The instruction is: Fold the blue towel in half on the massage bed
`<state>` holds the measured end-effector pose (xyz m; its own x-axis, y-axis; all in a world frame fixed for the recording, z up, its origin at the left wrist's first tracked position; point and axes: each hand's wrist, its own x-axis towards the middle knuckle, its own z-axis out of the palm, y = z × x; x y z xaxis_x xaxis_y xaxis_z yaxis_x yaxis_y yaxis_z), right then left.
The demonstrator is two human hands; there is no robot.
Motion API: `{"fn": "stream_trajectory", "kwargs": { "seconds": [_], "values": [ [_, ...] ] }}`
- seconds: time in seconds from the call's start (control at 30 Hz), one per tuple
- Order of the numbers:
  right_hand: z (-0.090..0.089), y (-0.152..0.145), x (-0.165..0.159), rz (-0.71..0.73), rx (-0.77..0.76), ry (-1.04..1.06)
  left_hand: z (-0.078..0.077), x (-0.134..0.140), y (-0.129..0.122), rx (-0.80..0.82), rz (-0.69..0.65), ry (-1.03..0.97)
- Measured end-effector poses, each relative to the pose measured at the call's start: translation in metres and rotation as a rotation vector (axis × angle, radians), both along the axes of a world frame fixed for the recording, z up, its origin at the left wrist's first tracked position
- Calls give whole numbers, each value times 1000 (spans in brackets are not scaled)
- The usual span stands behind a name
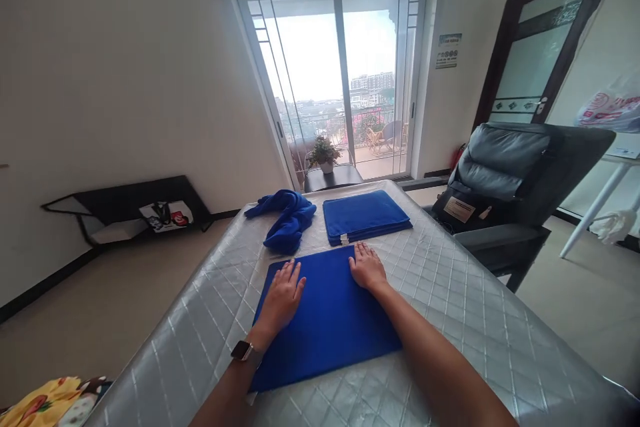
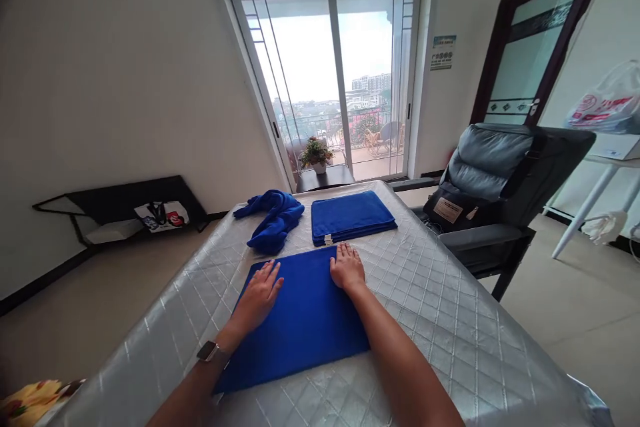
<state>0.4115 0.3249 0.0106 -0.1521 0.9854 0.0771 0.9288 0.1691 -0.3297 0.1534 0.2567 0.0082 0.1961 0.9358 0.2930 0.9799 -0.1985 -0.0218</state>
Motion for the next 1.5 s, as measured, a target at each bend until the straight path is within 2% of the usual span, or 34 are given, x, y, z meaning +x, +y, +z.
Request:
{"fn": "stream_trajectory", "kwargs": {
  "seconds": [0.1,0.2,0.27,0.33,0.43,0.67,0.8,0.9,1.1,1.37,1.5],
  "values": [
    [1,-1,1,-5,2,5,13,64,19,-38,-219,-65],
    [-1,-2,5,35,2,-32,12,123,42,-105,-275,-105],
    [-3,-1,7,64,3,-57,5,145,54,-131,-262,-114],
    [-4,0,8,62,10,-57,-2,149,61,-132,-218,-117],
    [-4,2,5,26,21,-35,-10,122,63,-132,-128,-115],
    [0,3,1,-2,-9,-34,-14,3,49,-151,100,-79],
    [-1,4,1,-2,-14,-68,-18,-39,39,-140,182,-69],
    [-2,5,1,-7,-14,-96,-23,-50,37,-126,212,-78],
    [-4,7,1,-1,-28,-156,-29,-49,40,-96,210,-98],
    [8,-4,-1,25,-20,-202,-26,-48,40,-112,223,-116],
    [6,-18,6,61,-56,-201,-23,-47,38,-114,218,-119]
  ]
}}
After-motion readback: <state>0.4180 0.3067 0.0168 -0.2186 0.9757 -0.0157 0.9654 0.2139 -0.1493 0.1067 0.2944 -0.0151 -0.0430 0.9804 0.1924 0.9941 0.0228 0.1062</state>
